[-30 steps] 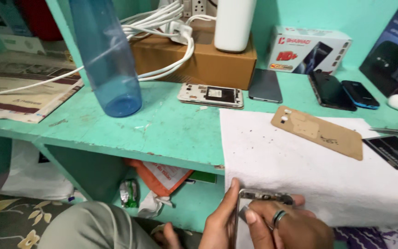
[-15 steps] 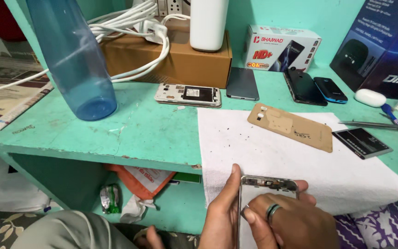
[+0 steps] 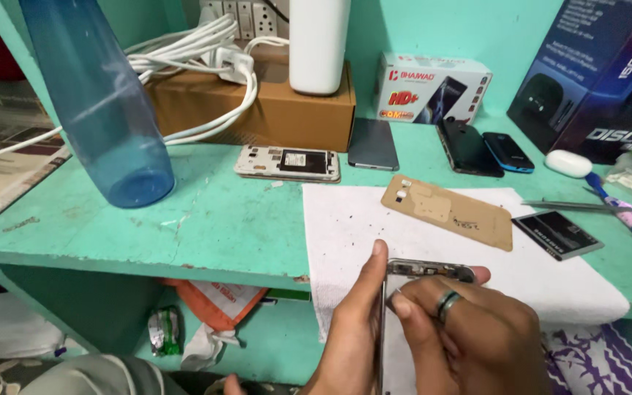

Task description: The person cleans the back of a disassembled smartphone using a small metal tool to scrape the surface and a toothbrush to brush away debris.

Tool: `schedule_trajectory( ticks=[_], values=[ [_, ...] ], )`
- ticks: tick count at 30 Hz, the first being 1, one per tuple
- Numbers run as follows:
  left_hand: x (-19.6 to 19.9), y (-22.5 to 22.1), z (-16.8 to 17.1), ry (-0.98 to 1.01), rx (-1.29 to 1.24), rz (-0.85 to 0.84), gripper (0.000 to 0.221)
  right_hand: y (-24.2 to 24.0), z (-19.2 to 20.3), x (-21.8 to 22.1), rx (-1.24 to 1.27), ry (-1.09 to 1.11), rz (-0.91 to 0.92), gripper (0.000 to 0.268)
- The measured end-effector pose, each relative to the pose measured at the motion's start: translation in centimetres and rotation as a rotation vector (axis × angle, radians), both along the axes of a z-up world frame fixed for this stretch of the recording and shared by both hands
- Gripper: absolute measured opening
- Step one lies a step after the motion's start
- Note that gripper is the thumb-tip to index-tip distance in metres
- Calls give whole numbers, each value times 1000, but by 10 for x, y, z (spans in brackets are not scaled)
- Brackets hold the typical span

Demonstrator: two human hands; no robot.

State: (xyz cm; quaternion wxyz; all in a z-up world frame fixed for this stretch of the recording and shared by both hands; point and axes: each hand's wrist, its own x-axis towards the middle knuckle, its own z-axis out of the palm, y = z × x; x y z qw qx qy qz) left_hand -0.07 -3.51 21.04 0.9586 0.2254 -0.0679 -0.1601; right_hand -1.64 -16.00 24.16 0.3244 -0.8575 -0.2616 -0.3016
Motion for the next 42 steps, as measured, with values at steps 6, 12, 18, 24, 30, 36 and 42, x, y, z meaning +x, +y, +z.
schedule_trajectory(
  ticks=[6, 12, 18, 24, 30, 36, 42],
  values=[
    [8, -6, 12, 160, 61, 113, 65, -10, 11, 7, -69, 87, 53, 7],
    [9, -8, 4, 140, -2, 64, 66, -6, 5, 11, -36, -12, -87, 5],
    [15, -7, 0, 200, 48, 148, 67, -11, 6, 11, -98, 66, 136, 5],
    [12, -10, -1, 205, 16, 113, 68, -3, 7, 13, -38, 50, -105, 3],
    [10, -6, -4, 137, -31, 35, 70, -6, 5, 10, -111, 78, 60, 2],
    [9, -10, -4, 192, 24, 61, 67, -7, 4, 11, -75, 43, -21, 5],
    [11, -7, 6, 192, 58, 187, 66, 0, 7, 10, -17, 87, -11, 7]
  ],
)
